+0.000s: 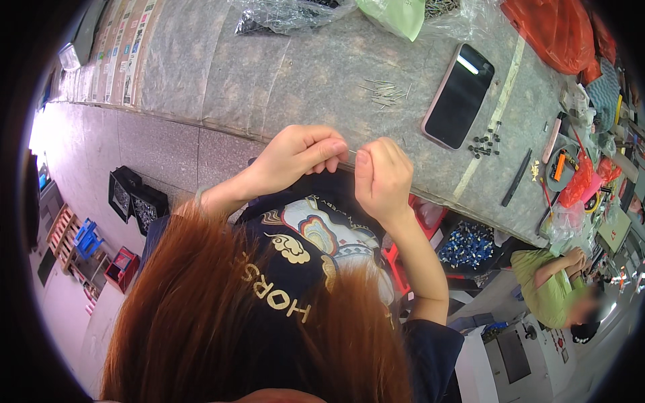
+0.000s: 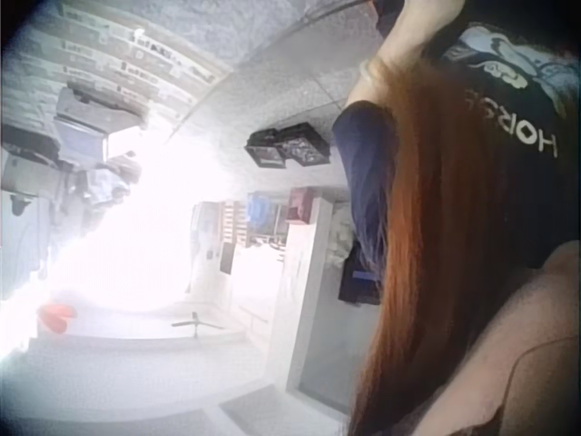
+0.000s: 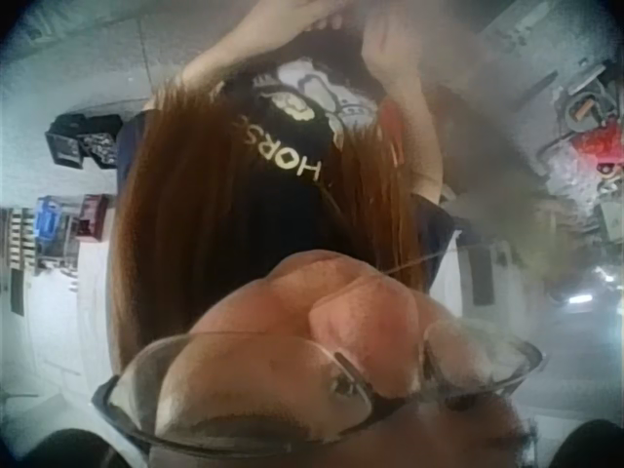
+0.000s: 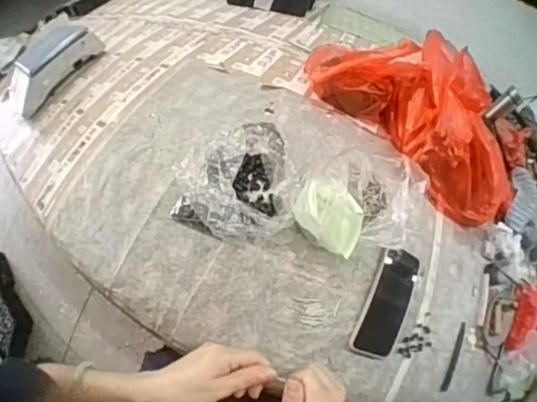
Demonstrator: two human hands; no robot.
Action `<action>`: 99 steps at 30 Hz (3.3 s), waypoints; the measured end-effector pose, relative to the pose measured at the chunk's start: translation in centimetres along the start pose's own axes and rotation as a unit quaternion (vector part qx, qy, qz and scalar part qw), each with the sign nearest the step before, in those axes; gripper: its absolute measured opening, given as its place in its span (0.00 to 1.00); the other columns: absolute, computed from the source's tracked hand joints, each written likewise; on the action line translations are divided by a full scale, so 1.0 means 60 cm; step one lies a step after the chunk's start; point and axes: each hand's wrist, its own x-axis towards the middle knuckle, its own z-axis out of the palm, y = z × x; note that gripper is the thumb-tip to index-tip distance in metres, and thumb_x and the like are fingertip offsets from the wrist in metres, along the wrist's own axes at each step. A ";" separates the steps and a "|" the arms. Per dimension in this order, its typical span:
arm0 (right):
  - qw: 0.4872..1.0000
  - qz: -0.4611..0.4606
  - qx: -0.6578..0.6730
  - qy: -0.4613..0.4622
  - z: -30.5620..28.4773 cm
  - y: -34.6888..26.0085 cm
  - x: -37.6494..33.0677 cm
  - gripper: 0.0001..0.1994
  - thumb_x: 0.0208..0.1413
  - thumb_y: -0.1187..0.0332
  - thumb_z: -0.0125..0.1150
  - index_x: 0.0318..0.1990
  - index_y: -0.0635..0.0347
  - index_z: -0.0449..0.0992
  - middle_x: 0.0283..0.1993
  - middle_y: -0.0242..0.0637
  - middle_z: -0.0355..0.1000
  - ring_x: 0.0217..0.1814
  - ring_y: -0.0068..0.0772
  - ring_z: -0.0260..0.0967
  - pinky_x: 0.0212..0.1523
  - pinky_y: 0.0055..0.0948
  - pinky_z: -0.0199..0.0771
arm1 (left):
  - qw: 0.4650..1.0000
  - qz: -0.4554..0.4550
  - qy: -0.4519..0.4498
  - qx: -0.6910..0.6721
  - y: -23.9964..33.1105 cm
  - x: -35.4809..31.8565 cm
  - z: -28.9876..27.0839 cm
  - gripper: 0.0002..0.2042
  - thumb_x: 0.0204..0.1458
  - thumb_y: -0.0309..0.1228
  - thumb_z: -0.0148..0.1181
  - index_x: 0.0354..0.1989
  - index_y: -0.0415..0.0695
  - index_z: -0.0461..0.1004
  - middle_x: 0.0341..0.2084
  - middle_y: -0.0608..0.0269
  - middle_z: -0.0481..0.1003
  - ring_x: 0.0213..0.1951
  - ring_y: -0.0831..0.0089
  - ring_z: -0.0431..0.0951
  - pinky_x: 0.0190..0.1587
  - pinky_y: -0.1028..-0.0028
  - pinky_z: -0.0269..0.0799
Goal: Inserting small metal pins into black plastic component housings at an industrial assembly table.
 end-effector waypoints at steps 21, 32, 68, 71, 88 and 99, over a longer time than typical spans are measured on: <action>0.902 0.335 0.273 -0.001 0.011 0.007 -0.013 0.19 0.56 0.65 0.40 0.15 0.64 0.60 0.13 0.26 0.54 0.16 0.16 0.47 0.16 0.22 0.45 | 0.977 0.149 0.122 0.093 -0.016 0.006 0.024 0.09 0.52 0.32 0.46 0.29 0.39 0.70 0.20 0.67 0.70 0.20 0.83 0.68 0.23 0.83 0.65; 0.974 0.146 0.171 -0.014 -0.017 -0.003 -0.002 0.07 0.52 0.69 0.47 0.30 0.64 0.66 0.26 0.34 0.64 0.26 0.28 0.62 0.27 0.25 0.62 | 0.999 -0.026 -0.002 -0.039 -0.003 0.004 -0.001 0.14 0.54 0.35 0.43 0.25 0.40 0.70 0.15 0.71 0.67 0.17 0.87 0.64 0.19 0.87 0.59; 0.997 0.050 0.053 0.030 -0.006 -0.019 0.008 0.14 0.55 0.67 0.42 0.20 0.63 0.63 0.13 0.33 0.55 0.15 0.25 0.54 0.17 0.25 0.55 | 0.997 -0.004 -0.020 -0.080 0.002 0.000 0.003 0.06 0.47 0.27 0.52 0.31 0.38 0.71 0.19 0.64 0.71 0.22 0.81 0.70 0.25 0.81 0.66; 0.999 -0.027 -0.008 0.027 -0.009 -0.008 0.000 0.13 0.55 0.66 0.43 0.21 0.63 0.63 0.14 0.35 0.57 0.15 0.26 0.55 0.17 0.26 0.55 | 0.984 -0.027 -0.055 -0.169 -0.006 0.001 0.005 0.07 0.48 0.27 0.52 0.32 0.37 0.71 0.19 0.64 0.71 0.21 0.81 0.70 0.24 0.81 0.66; 0.841 0.365 0.382 -0.117 -0.015 0.005 -0.017 0.16 0.58 0.64 0.36 0.22 0.61 0.64 0.18 0.30 0.59 0.18 0.21 0.55 0.18 0.21 0.55 | 0.982 0.125 0.067 0.124 -0.006 -0.003 0.008 0.08 0.46 0.29 0.53 0.32 0.37 0.70 0.20 0.59 0.72 0.23 0.78 0.71 0.27 0.78 0.67; 0.840 0.283 0.463 -0.027 -0.026 -0.020 -0.014 0.10 0.52 0.76 0.46 0.42 0.67 0.65 0.34 0.36 0.67 0.34 0.22 0.65 0.37 0.19 0.65 | 0.942 0.246 0.110 0.200 0.008 -0.016 0.013 0.09 0.44 0.27 0.56 0.34 0.37 0.70 0.25 0.60 0.73 0.23 0.78 0.72 0.27 0.81 0.68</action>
